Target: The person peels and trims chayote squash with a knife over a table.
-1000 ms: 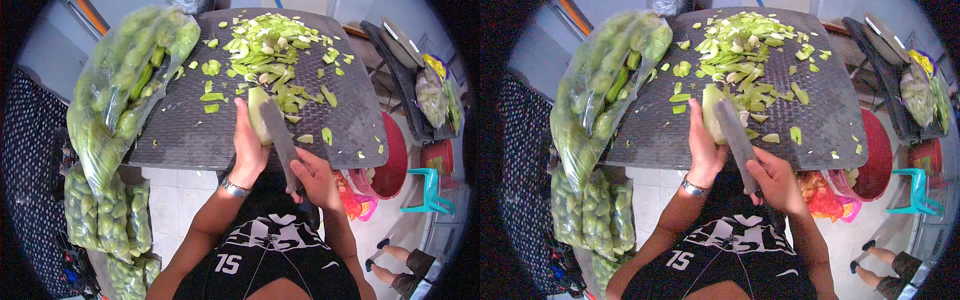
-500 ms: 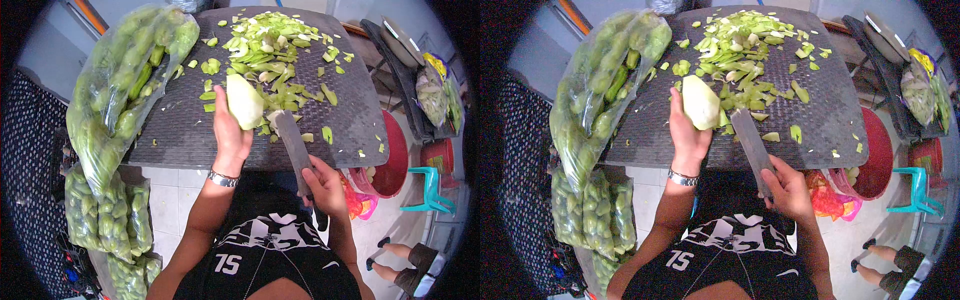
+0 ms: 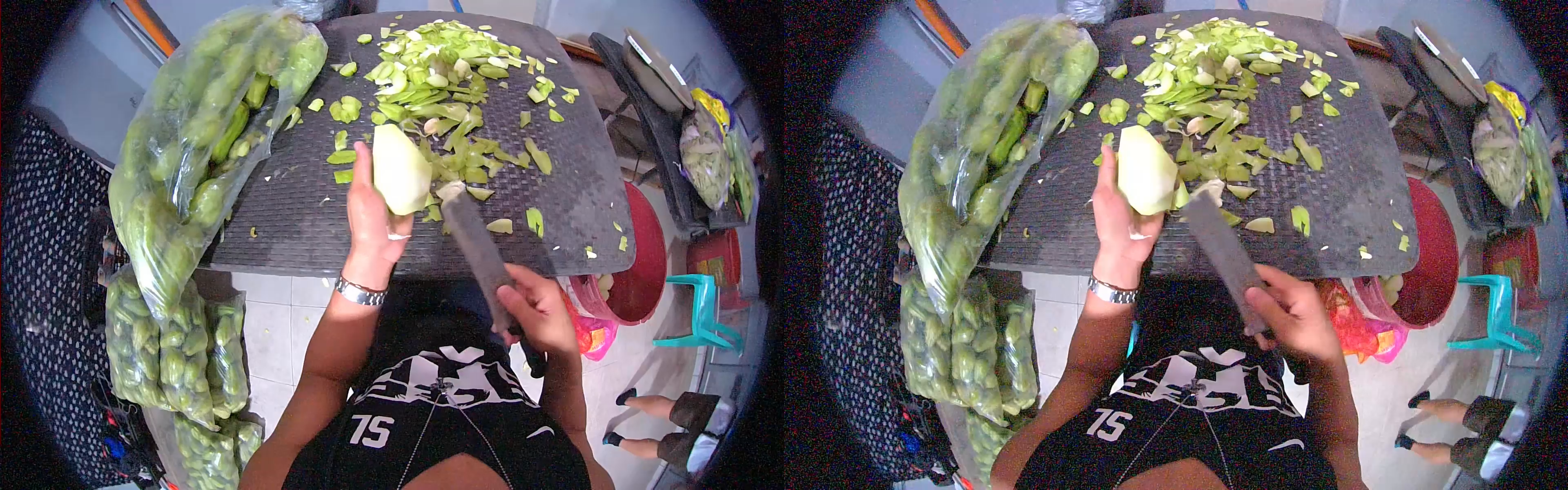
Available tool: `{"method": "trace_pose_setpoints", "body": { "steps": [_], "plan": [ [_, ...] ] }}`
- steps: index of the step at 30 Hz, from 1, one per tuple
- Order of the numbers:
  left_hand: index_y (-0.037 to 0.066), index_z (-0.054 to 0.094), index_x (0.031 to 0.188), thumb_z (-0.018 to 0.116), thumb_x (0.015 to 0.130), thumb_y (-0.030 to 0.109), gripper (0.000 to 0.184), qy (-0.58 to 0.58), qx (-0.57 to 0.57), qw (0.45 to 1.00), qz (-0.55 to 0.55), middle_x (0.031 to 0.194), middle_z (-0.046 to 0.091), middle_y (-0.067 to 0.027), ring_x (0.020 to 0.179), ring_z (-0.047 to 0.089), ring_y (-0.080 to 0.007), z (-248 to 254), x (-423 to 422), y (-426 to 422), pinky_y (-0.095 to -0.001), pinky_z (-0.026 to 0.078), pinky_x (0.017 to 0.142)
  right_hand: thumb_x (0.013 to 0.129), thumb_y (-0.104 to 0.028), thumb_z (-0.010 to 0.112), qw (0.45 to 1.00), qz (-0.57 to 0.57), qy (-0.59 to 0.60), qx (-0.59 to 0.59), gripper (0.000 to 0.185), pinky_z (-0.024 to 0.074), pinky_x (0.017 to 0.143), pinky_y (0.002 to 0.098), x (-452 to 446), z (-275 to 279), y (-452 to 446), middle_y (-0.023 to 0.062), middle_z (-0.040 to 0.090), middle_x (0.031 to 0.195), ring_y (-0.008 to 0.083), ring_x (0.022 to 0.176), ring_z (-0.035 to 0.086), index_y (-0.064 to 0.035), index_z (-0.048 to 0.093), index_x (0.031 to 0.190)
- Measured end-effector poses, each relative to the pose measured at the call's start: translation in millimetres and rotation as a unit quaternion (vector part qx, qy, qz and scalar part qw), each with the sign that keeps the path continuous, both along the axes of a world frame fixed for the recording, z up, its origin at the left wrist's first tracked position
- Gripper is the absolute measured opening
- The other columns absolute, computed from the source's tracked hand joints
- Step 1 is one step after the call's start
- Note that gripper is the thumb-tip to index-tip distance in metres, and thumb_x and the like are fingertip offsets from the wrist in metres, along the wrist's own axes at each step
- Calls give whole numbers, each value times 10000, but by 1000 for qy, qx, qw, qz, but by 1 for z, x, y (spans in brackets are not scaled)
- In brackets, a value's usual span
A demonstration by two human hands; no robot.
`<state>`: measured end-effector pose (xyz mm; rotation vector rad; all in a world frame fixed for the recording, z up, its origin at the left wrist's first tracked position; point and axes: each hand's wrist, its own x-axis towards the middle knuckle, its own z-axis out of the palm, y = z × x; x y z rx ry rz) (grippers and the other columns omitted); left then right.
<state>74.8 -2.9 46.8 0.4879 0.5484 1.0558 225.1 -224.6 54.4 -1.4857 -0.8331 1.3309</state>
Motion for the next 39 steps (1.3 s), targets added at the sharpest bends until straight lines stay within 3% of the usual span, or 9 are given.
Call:
{"method": "trace_pose_setpoints", "body": {
  "steps": [10, 18, 21, 26, 29, 33, 36, 38, 39],
  "plan": [
    [14, 545, 1197, 501, 1053, 232, 265, -31, -73, 984, 161, 1098, 675, -158, 1026, 675, -331, -16, 12, 33, -557, 532, 989, 1087, -200, 530, 994, -103, 23, -14, 258, 446, 423, 277, 23, -33, -4, 73, 649, 700, 134, 475, 589, -48, 577, 1290],
    [-33, 586, 1202, 568, 1054, 241, 311, -205, -48, 877, -433, 1125, 708, -162, 1098, 700, -337, 40, 145, -29, -491, 533, 1066, 1090, -223, 532, 989, -128, 66, 35, 238, 443, 414, 290, 18, -52, 0, 89, 652, 699, 156, 472, 589, -46, 540, 1249],
    [12, 628, 1087, 520, 1082, 375, 379, -140, -5, 877, -459, 827, 701, -93, 752, 731, -234, 82, 145, -45, -365, 632, 750, 1089, -221, 531, 990, -128, 55, 23, 230, 440, 410, 291, 19, -49, -3, 91, 651, 699, 156, 470, 587, -49, 546, 1242],
    [62, 625, 860, 459, 1073, 551, 559, -21, 83, 942, -324, 466, 408, 41, 337, 315, -72, 51, 100, 5, -227, 231, 335, 1086, -205, 528, 988, -132, 72, 21, 229, 438, 407, 293, 16, -46, -4, 86, 648, 701, 157, 469, 584, -55, 554, 1257],
    [98, 634, 831, 426, 1053, 609, 595, 142, 159, 962, -172, 502, 427, 54, 389, 380, -43, 39, 58, 43, -192, 320, 390, 1084, -195, 530, 988, -136, 64, 23, 238, 441, 412, 292, 13, -39, 2, 84, 646, 700, 158, 475, 587, -50, 553, 1271],
    [33, 719, 1166, 709, 964, 285, 324, 518, 538, 663, -57, 1122, 734, -158, 1062, 700, -272, 45, 6, 63, -359, 518, 938, 1078, -175, 538, 989, -129, 54, 39, 258, 452, 430, 286, 6, -31, 14, 91, 659, 713, 154, 487, 592, -41, 536, 1298],
    [44, 716, 1156, 769, 896, 149, 285, 508, 635, 579, -52, 1177, 711, -160, 1038, 712, -230, 40, -32, 81, -339, 541, 890, 1073, -186, 552, 992, -114, 18, 52, 272, 454, 435, 278, 3, -23, 25, 95, 676, 726, 144, 492, 594, -41, 526, 1302],
    [32, 717, 1121, 782, 862, 87, 274, 406, 479, 776, -53, 1095, 737, -123, 972, 723, -180, 37, -51, 88, -327, 559, 807, 1072, -190, 557, 992, -106, 2, 64, 273, 453, 432, 275, 0, -20, 29, 95, 678, 725, 141, 493, 597, -41, 526, 1298],
    [33, 719, 1106, 768, 851, 31, 259, 574, 489, 656, 20, 988, 752, -81, 913, 725, -141, 57, -65, 83, -310, 564, 755, 1071, -192, 560, 993, -106, 0, 60, 275, 451, 429, 275, -1, -19, 31, 96, 679, 727, 141, 492, 597, -41, 526, 1297]
  ]
}}
